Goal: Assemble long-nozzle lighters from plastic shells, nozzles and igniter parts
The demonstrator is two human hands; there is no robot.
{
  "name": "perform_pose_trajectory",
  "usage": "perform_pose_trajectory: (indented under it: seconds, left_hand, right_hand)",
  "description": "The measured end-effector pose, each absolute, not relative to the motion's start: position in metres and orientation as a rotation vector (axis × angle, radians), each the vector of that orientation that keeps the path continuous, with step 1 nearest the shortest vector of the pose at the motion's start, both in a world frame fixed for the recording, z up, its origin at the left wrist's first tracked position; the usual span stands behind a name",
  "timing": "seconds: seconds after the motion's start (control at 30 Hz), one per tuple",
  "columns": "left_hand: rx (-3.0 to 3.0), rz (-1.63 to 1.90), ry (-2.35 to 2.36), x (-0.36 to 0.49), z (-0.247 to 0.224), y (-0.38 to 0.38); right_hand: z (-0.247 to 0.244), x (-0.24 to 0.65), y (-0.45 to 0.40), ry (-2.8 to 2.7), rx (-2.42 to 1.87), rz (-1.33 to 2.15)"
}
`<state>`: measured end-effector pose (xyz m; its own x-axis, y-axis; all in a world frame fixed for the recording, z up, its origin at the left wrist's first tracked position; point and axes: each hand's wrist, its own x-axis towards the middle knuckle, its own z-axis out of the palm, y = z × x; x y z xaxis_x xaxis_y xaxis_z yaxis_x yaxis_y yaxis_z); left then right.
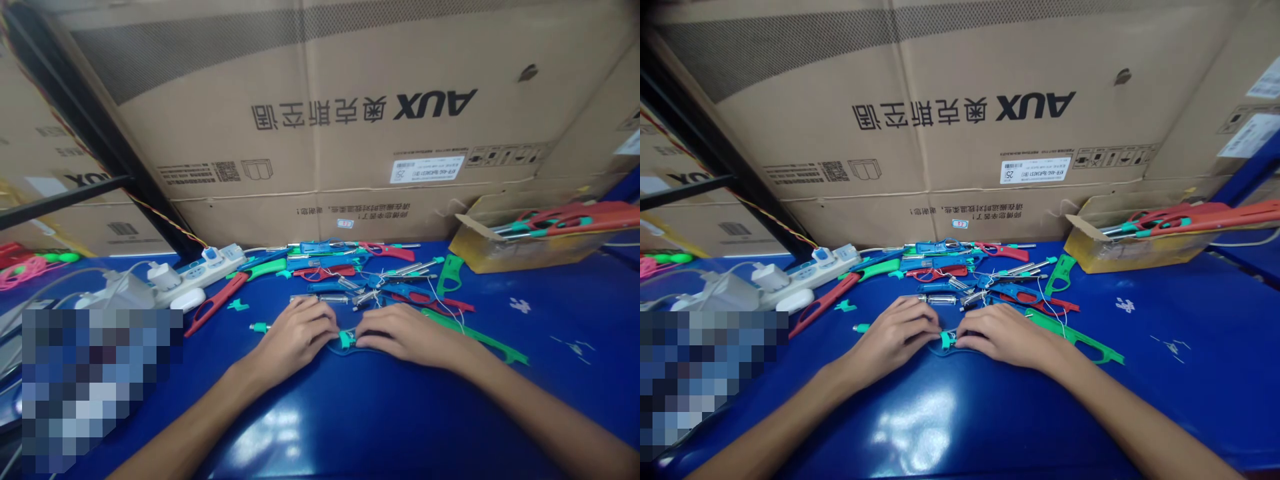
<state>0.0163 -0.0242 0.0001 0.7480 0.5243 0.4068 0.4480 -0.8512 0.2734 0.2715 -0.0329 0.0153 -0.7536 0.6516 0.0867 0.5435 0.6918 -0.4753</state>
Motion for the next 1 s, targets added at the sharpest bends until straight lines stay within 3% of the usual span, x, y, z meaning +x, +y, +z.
perform_pose_trajectory:
  seconds: [1.0]
  left_hand:
    - [2.748, 0.514, 0.861, 0.0174, 0.0052, -0.0269]
  right_hand:
    - [0.0215, 0.2741, -0.0343, -2.638, -1.029, 0.707]
